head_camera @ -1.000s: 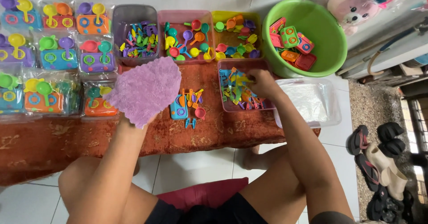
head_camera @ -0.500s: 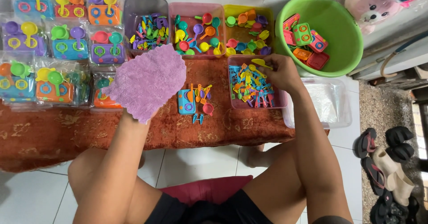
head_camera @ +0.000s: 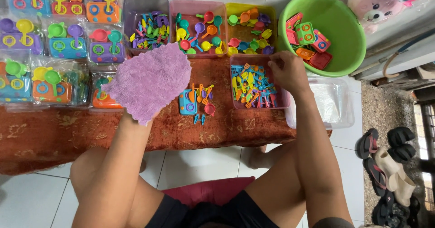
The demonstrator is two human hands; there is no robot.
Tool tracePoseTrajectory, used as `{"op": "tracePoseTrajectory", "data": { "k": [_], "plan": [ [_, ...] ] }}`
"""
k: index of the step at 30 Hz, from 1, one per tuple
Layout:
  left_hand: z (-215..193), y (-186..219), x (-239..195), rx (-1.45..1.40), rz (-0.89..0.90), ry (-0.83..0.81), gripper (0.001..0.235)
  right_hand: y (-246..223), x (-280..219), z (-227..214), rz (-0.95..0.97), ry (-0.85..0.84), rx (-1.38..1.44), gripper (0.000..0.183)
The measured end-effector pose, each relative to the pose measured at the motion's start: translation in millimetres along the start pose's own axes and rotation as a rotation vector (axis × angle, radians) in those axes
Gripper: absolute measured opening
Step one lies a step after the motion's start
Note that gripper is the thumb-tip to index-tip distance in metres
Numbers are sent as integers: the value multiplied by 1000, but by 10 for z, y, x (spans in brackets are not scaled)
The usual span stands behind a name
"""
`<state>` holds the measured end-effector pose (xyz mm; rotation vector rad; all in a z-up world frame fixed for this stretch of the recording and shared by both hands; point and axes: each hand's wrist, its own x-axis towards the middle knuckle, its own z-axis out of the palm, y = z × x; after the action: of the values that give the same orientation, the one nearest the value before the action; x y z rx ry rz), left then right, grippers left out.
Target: The person sits on the floor and wipes small plastic toy parts with a purple cloth. They then pick up a clear plastic bag and place the toy parts inside, arranging them before setting the bag down.
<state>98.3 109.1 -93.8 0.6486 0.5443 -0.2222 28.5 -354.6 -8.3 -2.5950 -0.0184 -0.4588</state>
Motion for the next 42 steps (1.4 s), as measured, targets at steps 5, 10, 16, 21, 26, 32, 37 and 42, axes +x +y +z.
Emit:
{"op": "tracePoseTrajectory", "data": {
  "k": [5,10,16,21,26,32,37,42],
  "plan": [
    [-17,31,26,8,0,-14,43,165,-2,-143,-75,264,50,11],
    [-165,37,32,18,-17,-34,45,390,-90,-545,-71,486,127,8],
    [-256,161,67,37,-15,-57,47,795,-280,-822,193,741,182,36],
    [-261,205,79,53,-5,-83,49,738,-307,-899,408,1015,528,30],
    [-294,218,77,67,6,-90,50,1316,-231,-781,369,1066,494,16],
    [-237,167,68,65,43,-39,52,1490,-181,-646,297,813,238,19],
    [-169,136,30,47,86,17,54,1034,-214,-805,107,641,221,8],
    [-74,35,-71,10,128,75,56,608,-569,-866,223,166,149,7]
  ]
}}
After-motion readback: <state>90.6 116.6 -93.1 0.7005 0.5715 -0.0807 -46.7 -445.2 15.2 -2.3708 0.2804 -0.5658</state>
